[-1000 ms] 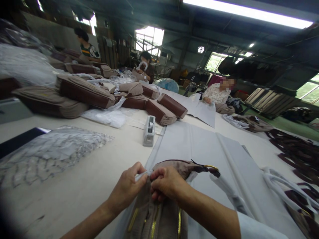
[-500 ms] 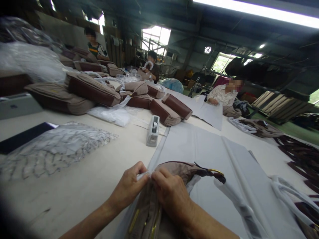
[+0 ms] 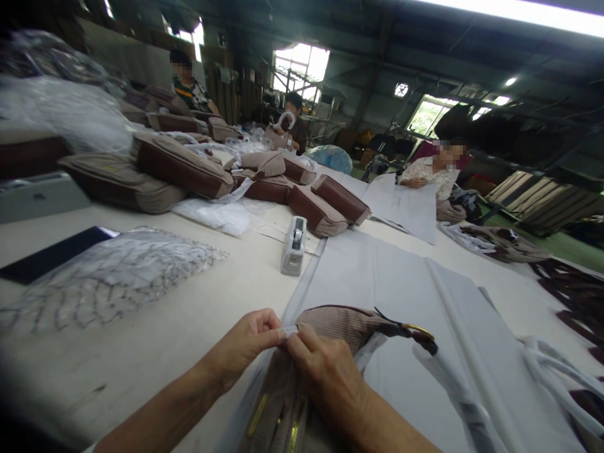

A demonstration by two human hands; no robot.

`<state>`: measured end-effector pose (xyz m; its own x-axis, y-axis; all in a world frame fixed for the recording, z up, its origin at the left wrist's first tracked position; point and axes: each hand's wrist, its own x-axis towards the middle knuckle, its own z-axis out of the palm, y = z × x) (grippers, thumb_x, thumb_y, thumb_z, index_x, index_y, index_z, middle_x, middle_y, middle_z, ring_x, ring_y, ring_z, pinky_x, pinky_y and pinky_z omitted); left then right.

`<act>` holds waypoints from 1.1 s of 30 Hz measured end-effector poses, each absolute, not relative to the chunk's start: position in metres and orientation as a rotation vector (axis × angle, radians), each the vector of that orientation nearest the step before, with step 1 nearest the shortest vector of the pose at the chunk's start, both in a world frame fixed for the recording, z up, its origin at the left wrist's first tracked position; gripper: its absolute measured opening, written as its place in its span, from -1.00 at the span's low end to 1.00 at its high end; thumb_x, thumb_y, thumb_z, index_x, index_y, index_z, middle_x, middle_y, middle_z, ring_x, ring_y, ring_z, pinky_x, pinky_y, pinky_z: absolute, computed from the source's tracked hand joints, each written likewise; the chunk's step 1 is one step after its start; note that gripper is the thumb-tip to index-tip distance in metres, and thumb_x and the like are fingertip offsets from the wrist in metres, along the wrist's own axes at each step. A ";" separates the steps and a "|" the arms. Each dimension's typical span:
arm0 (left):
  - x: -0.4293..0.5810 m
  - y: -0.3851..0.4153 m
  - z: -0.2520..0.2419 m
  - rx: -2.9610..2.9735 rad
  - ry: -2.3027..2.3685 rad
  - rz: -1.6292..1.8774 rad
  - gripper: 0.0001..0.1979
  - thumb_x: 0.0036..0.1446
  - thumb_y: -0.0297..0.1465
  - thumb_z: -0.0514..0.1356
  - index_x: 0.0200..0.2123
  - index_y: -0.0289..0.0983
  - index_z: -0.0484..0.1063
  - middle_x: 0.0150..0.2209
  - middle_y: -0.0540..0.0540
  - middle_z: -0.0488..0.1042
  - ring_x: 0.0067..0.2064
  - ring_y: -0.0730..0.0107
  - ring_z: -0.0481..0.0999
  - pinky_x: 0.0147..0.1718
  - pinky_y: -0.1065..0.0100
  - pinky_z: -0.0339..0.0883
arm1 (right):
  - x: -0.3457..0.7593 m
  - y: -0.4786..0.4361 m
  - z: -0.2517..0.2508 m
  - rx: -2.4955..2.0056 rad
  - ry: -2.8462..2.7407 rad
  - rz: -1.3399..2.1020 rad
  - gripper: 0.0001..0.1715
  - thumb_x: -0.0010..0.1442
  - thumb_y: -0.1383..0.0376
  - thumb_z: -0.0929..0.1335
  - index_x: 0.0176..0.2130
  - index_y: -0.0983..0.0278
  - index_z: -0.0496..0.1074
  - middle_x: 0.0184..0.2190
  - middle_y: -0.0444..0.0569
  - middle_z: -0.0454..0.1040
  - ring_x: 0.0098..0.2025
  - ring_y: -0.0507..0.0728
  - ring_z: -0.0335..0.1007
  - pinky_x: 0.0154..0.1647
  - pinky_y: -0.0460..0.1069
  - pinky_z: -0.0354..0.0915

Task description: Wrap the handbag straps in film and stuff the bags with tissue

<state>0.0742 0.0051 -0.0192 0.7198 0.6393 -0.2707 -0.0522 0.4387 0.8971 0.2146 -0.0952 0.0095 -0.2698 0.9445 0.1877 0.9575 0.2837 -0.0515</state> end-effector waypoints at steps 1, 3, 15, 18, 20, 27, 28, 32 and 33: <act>0.073 0.006 -0.019 1.016 0.655 0.459 -0.75 -0.19 -0.33 0.28 -0.54 -0.30 0.25 -0.59 0.08 0.32 -0.46 0.51 0.26 -0.41 0.44 0.11 | 0.215 -0.095 0.009 -1.779 -2.383 -0.115 -0.69 0.18 0.55 0.16 -0.18 0.25 0.32 -0.39 -0.10 0.40 -0.54 0.07 0.33 -0.59 -0.07 0.09; 0.072 0.007 -0.020 0.994 0.657 0.442 -0.74 -0.21 -0.33 0.30 -0.53 -0.32 0.27 -0.58 0.08 0.33 -0.47 0.53 0.27 -0.40 0.44 0.11 | 0.214 -0.095 0.008 -1.794 -2.416 -0.117 -0.72 0.17 0.55 0.19 -0.19 0.26 0.32 -0.38 -0.10 0.40 -0.54 0.06 0.32 -0.60 -0.06 0.09; 0.062 0.003 -0.033 0.939 0.828 0.280 -0.76 -0.23 -0.28 0.24 -0.50 -0.28 0.28 -0.54 0.07 0.36 -0.42 0.46 0.33 -0.40 0.38 0.17 | 0.196 -0.086 0.006 -1.727 -2.800 -0.375 -0.74 0.02 0.56 0.34 -0.27 0.30 0.32 -0.39 -0.07 0.43 -0.50 0.13 0.36 -0.64 0.01 0.11; 0.060 0.003 -0.032 0.865 0.822 0.273 -0.69 -0.26 -0.22 0.26 -0.50 -0.27 0.26 -0.53 0.06 0.37 -0.42 0.44 0.35 -0.37 0.35 0.18 | 0.194 -0.087 0.001 -1.727 -2.793 -0.455 -0.69 -0.01 0.55 0.35 -0.23 0.30 0.33 -0.37 -0.06 0.45 -0.48 0.13 0.37 -0.61 0.01 0.14; 0.059 0.004 -0.031 0.835 0.816 0.269 -0.64 -0.27 -0.15 0.27 -0.49 -0.27 0.25 -0.52 0.04 0.39 -0.42 0.43 0.37 -0.36 0.33 0.18 | 0.193 -0.087 -0.002 -1.768 -2.764 -0.471 -0.62 -0.03 0.56 0.36 -0.17 0.31 0.33 -0.32 -0.05 0.47 -0.42 0.15 0.40 -0.56 0.00 0.18; 0.062 0.003 -0.031 0.771 0.816 0.201 -0.58 -0.38 -0.10 0.29 -0.54 -0.33 0.37 -0.53 -0.04 0.42 -0.45 0.38 0.38 -0.40 0.32 0.15 | 0.202 -0.082 0.006 -2.055 -2.553 -0.063 -0.81 0.12 0.50 0.31 -0.29 0.22 0.35 -0.35 -0.14 0.46 -0.45 0.11 0.45 -0.55 -0.04 0.14; 0.063 0.003 -0.033 0.758 0.805 0.190 -0.57 -0.38 -0.09 0.29 -0.53 -0.34 0.39 -0.52 -0.05 0.43 -0.45 0.38 0.38 -0.41 0.33 0.15 | 0.204 -0.082 0.007 -2.069 -2.479 -0.019 -0.83 0.13 0.49 0.31 -0.30 0.22 0.34 -0.37 -0.16 0.46 -0.47 0.10 0.44 -0.55 -0.03 0.13; 0.067 0.002 -0.039 0.725 0.781 0.187 -0.60 -0.36 -0.11 0.30 -0.53 -0.33 0.40 -0.50 -0.05 0.45 -0.44 0.40 0.39 -0.40 0.34 0.15 | 0.209 -0.081 0.007 -2.026 -2.397 -0.129 -0.82 0.13 0.46 0.33 -0.26 0.22 0.30 -0.42 -0.18 0.45 -0.54 0.11 0.42 -0.62 -0.02 0.03; 0.068 0.002 -0.040 0.720 0.776 0.189 -0.61 -0.35 -0.12 0.30 -0.54 -0.33 0.40 -0.51 -0.04 0.45 -0.44 0.40 0.39 -0.39 0.34 0.16 | 0.209 -0.080 0.007 -1.991 -2.443 -0.180 -0.82 0.13 0.46 0.34 -0.26 0.22 0.31 -0.42 -0.17 0.44 -0.56 0.10 0.39 -0.64 -0.02 0.00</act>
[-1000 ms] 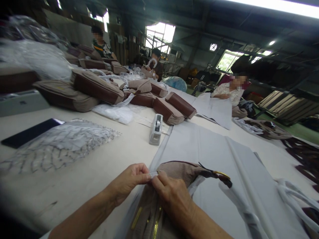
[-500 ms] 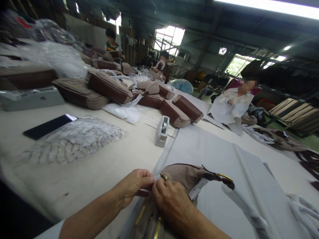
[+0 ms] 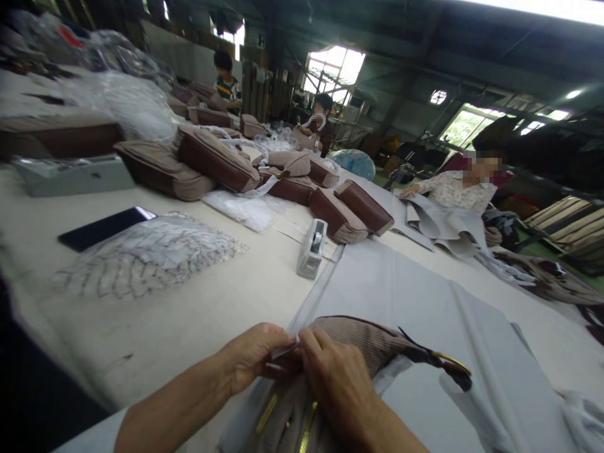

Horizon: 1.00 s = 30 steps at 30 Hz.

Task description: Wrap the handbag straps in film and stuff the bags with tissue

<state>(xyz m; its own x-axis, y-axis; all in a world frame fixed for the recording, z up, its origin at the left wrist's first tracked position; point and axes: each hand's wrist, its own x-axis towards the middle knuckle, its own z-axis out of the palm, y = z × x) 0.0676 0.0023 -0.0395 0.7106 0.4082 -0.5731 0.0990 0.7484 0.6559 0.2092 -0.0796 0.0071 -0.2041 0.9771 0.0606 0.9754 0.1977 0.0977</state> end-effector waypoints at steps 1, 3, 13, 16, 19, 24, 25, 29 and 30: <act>0.068 0.003 -0.040 0.716 0.770 0.190 -0.63 -0.34 -0.14 0.30 -0.54 -0.32 0.40 -0.53 -0.03 0.44 -0.45 0.40 0.38 -0.39 0.34 0.16 | 0.209 -0.078 0.007 1.909 2.448 0.217 -0.83 0.12 0.46 0.35 -0.28 0.23 0.31 -0.42 -0.15 0.43 -0.57 0.10 0.37 -0.64 -0.03 -0.01; 0.068 0.003 -0.041 0.707 0.753 0.190 -0.65 -0.33 -0.15 0.30 -0.56 -0.32 0.39 -0.57 0.01 0.40 -0.47 0.43 0.35 -0.40 0.35 0.15 | 0.209 -0.074 0.007 1.795 2.514 0.242 -0.84 0.11 0.48 0.35 -0.33 0.24 0.31 -0.43 -0.13 0.40 -0.53 0.09 0.35 -0.61 -0.04 0.03; 0.071 0.000 -0.045 0.722 0.741 0.231 -0.60 -0.29 -0.11 0.32 -0.57 -0.30 0.30 -0.60 0.07 0.33 -0.51 0.50 0.28 -0.44 0.41 0.11 | 0.209 -0.056 0.002 1.674 2.465 0.285 -0.84 0.14 0.50 0.29 -0.41 0.26 0.31 -0.46 -0.09 0.36 -0.49 0.10 0.33 -0.54 -0.01 0.14; 0.068 0.002 -0.052 0.747 0.742 0.241 -0.59 -0.26 -0.10 0.31 -0.47 -0.31 0.35 -0.52 0.01 0.43 -0.46 0.44 0.39 -0.41 0.39 0.17 | 0.211 -0.062 0.005 1.743 2.524 0.302 -0.83 0.17 0.50 0.27 -0.23 0.31 0.37 -0.43 -0.07 0.41 -0.45 0.12 0.39 -0.49 -0.01 0.23; 0.065 0.007 -0.062 0.721 0.733 0.196 -0.48 -0.19 0.04 0.19 -0.37 -0.31 0.40 -0.43 -0.07 0.50 -0.46 0.38 0.45 -0.42 0.36 0.20 | 0.218 -0.083 0.012 1.791 2.718 0.346 -0.64 0.25 0.45 0.20 0.04 0.38 0.27 -0.36 0.00 0.44 -0.39 0.13 0.41 -0.38 -0.01 0.33; 0.074 0.017 -0.072 0.733 0.745 0.188 -0.34 -0.19 0.19 0.11 -0.40 -0.33 0.43 -0.46 -0.08 0.49 -0.52 0.42 0.43 -0.47 0.37 0.19 | 0.226 -0.122 0.015 1.835 2.898 0.201 -0.73 0.27 0.46 0.18 -0.07 0.31 0.32 -0.35 0.02 0.44 -0.39 0.09 0.36 -0.39 -0.04 0.34; 0.078 0.018 -0.072 0.749 0.746 0.204 -0.37 -0.22 0.16 0.18 -0.40 -0.34 0.44 -0.49 -0.06 0.47 -0.54 0.44 0.40 -0.47 0.37 0.19 | 0.227 -0.126 0.014 1.828 2.926 0.202 -0.73 0.27 0.47 0.19 -0.06 0.32 0.32 -0.35 0.03 0.45 -0.38 0.09 0.36 -0.39 -0.04 0.34; 0.090 0.018 -0.067 0.803 0.711 0.280 -0.54 -0.40 -0.12 0.38 -0.48 -0.34 0.42 -0.58 0.04 0.38 -0.58 0.55 0.28 -0.49 0.41 0.14 | 0.227 -0.129 0.008 1.849 2.968 0.236 -0.74 0.27 0.46 0.20 -0.05 0.34 0.33 -0.35 0.06 0.46 -0.37 0.10 0.37 -0.38 -0.03 0.37; 0.094 0.017 -0.065 0.816 0.706 0.305 -0.57 -0.42 -0.17 0.38 -0.50 -0.33 0.39 -0.59 0.06 0.36 -0.58 0.56 0.26 -0.50 0.43 0.12 | 0.227 -0.130 0.008 1.826 2.987 0.237 -0.75 0.27 0.45 0.21 -0.06 0.34 0.34 -0.36 0.06 0.46 -0.39 0.09 0.37 -0.39 -0.05 0.37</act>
<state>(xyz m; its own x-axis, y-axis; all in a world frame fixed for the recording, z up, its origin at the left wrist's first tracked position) 0.0936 0.0172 -0.0654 0.7339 0.5043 -0.4549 0.0137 0.6587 0.7523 0.2270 -0.1299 0.0077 -0.4097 0.8320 0.3741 0.8806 0.4677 -0.0757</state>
